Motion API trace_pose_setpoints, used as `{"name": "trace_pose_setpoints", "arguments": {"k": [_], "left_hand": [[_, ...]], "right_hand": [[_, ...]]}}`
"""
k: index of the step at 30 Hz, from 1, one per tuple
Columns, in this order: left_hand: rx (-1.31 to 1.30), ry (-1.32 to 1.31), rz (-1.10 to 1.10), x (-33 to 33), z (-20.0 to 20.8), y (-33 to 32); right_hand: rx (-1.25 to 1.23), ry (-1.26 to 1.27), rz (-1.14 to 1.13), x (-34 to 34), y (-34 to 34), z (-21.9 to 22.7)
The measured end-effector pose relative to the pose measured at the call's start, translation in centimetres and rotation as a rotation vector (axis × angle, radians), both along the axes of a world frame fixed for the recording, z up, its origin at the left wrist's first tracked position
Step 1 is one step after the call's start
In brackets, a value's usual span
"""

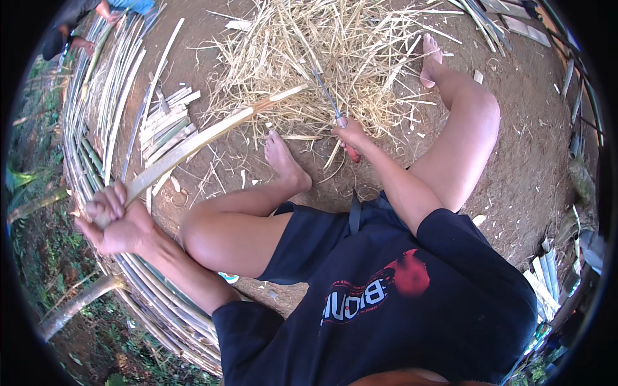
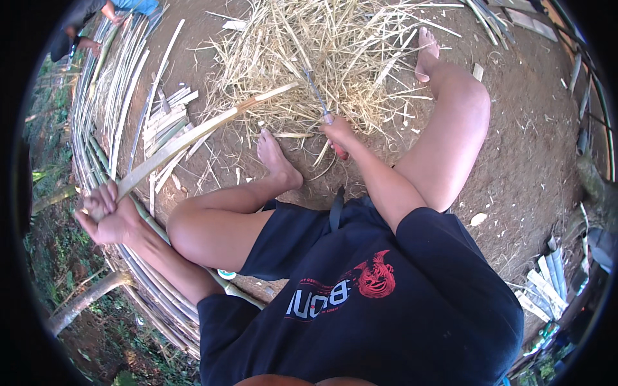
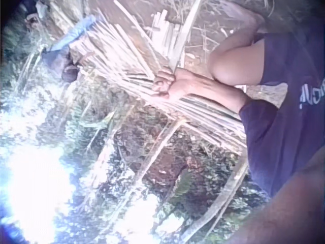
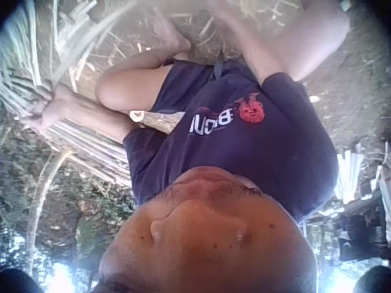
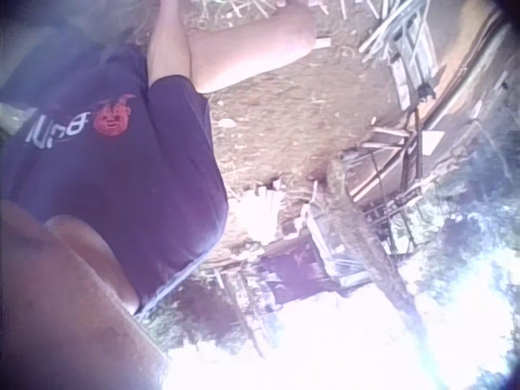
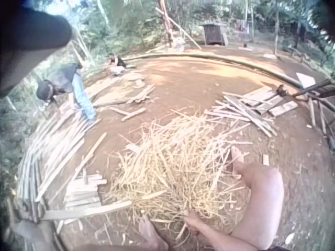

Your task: The person sits on the ground and uses a machete to split long bamboo stalks into thin strips. They hold the bamboo with one hand and strike it with the machete to separate the fibers, accumulating a pile of split bamboo on the ground.

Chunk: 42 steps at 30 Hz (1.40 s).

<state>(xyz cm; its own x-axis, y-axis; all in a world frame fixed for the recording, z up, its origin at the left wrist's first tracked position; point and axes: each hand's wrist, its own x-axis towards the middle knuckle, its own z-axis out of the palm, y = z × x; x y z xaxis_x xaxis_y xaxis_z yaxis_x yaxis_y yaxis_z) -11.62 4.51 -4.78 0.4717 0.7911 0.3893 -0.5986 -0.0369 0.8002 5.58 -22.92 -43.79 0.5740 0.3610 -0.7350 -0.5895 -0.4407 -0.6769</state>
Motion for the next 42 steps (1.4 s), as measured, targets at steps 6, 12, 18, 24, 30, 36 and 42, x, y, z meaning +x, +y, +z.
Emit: {"name": "trace_pose_setpoints", "arguments": {"k": [6,12,18,24,30,36,42], "left_hand": [[-0.068,0.114,0.171,2.2,-0.9,-2.7],[0.009,0.138,0.199,2.5,-1.6,-2.6],[0.066,0.239,0.335,4.2,-2.2,-0.7],[0.111,0.244,0.309,4.6,-1.7,-1.9],[0.116,0.294,0.405,5.4,-1.6,-0.1],[0.139,0.297,0.43,6.6,-1.5,-0.7],[0.136,0.301,0.41,5.9,-2.0,1.2]], "right_hand": [[0.191,-0.365,0.177,-2.4,3.3,8.5],[0.132,-0.501,0.359,-4.2,4.2,6.3],[0.064,-0.539,0.358,-2.3,4.2,4.5],[0.053,-0.653,0.355,-2.6,5.9,4.9],[0.001,-0.509,0.353,-0.8,5.6,7.0],[-0.058,-0.586,0.432,-1.4,4.9,0.8],[-0.136,-0.229,0.319,0.7,5.8,2.6]]}}
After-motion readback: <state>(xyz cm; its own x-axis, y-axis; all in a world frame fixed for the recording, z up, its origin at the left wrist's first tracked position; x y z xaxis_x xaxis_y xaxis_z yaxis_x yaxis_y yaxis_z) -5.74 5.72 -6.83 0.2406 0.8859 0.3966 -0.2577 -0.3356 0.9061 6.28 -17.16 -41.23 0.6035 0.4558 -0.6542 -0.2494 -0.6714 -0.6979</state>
